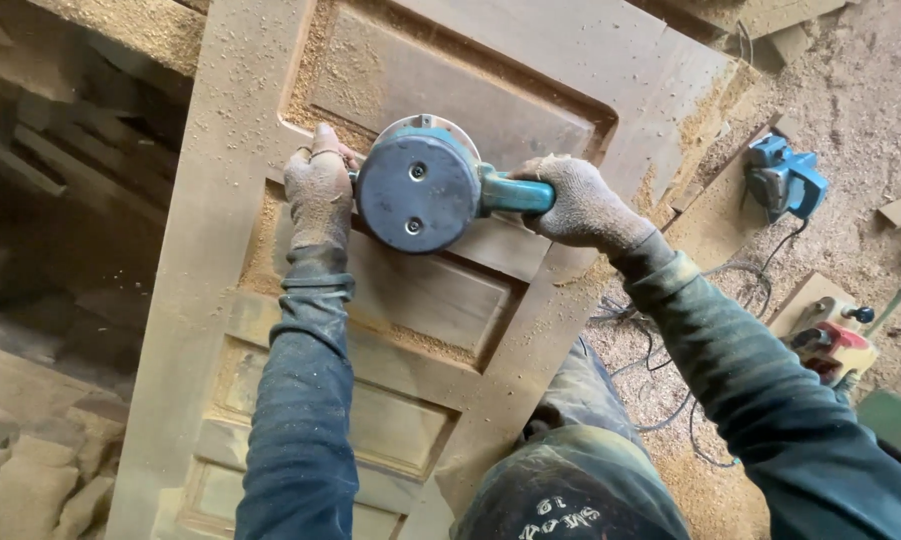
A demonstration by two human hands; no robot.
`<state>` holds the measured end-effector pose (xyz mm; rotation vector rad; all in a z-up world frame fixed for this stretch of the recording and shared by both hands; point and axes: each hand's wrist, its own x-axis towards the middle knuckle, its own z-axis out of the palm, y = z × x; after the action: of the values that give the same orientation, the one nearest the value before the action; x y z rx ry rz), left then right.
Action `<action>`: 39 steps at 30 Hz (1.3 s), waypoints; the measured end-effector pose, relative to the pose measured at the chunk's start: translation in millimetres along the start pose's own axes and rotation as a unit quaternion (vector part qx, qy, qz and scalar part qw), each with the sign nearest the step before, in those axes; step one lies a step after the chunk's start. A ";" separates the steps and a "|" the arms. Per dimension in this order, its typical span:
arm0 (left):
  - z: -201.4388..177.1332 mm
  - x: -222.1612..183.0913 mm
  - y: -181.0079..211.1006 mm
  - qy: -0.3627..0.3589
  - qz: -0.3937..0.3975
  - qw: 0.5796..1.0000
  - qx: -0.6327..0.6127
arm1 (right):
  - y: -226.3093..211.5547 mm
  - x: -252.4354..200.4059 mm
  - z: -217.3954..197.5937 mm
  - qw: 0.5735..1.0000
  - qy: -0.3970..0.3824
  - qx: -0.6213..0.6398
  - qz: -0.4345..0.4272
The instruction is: Using a random orbital sander to smooth the surface of a wooden door in a workshop
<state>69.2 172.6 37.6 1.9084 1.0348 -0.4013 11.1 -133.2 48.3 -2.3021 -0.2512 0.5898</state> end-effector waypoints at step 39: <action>-98.9 124.2 20.9 0.078 -0.044 0.996 -0.012 | -117.2 144.5 3.6 0.998 -0.059 -0.007 -0.010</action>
<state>147.4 311.8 24.9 1.8998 1.2245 -0.2924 135.1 2.0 79.3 -2.2784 -0.3358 0.7159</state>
